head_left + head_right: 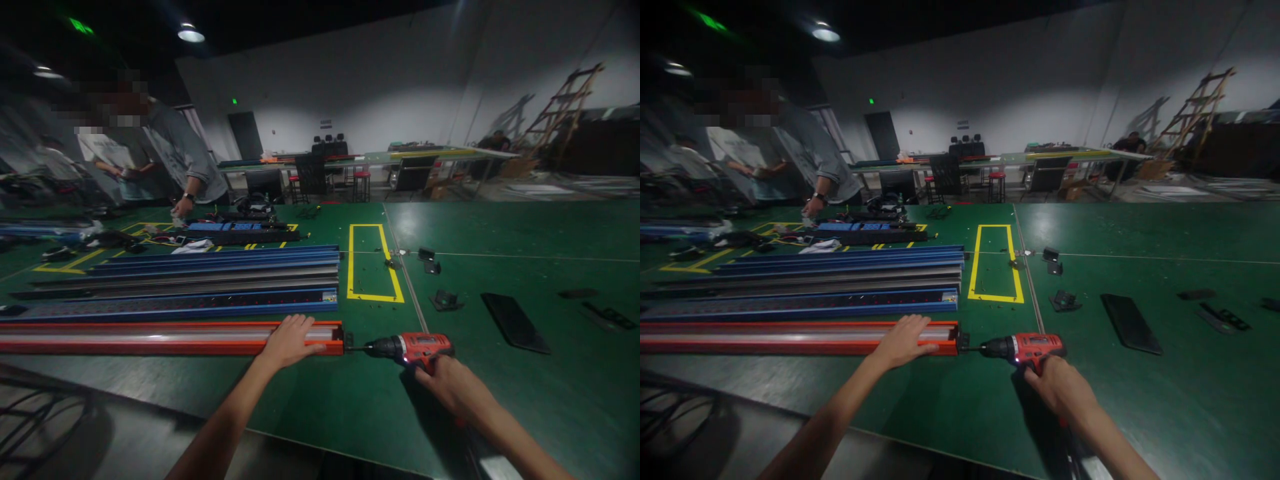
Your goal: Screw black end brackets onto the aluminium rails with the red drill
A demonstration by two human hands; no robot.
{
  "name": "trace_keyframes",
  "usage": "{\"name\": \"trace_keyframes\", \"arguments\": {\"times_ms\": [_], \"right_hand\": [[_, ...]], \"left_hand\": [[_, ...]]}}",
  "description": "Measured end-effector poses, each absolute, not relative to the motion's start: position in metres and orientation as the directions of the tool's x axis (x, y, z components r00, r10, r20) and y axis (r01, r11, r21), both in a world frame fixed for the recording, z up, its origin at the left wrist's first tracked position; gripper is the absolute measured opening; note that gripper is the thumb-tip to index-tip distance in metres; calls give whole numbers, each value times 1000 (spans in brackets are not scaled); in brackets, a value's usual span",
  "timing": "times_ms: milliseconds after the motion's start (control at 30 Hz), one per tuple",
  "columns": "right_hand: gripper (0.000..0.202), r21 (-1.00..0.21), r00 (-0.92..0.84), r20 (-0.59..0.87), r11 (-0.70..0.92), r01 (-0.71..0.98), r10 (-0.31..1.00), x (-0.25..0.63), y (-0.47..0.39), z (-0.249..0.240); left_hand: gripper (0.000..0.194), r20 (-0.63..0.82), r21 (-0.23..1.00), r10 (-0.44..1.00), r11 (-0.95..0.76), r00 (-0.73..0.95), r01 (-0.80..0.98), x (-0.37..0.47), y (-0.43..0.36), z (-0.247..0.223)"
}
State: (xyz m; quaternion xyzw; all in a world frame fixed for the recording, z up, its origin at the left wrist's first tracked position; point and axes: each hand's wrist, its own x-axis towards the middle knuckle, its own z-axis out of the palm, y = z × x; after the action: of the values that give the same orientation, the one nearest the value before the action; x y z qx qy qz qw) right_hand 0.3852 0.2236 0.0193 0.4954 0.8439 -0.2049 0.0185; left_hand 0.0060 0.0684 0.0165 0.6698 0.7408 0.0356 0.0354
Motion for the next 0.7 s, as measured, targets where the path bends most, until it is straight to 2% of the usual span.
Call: {"name": "trace_keyframes", "arguments": {"times_ms": [267,400,700], "right_hand": [[33,-342,-467,-186,389,855,864,384,221,15],[35,-349,-482,-163,406,844,861,385,221,14],[36,-339,-485,-211,402,850,849,384,221,20]], "left_hand": [[81,13,104,994,110,-112,988,8,68,16],[85,14,127,994,108,-110,986,8,69,16],[85,25,117,994,106,-110,987,5,68,9]]}}
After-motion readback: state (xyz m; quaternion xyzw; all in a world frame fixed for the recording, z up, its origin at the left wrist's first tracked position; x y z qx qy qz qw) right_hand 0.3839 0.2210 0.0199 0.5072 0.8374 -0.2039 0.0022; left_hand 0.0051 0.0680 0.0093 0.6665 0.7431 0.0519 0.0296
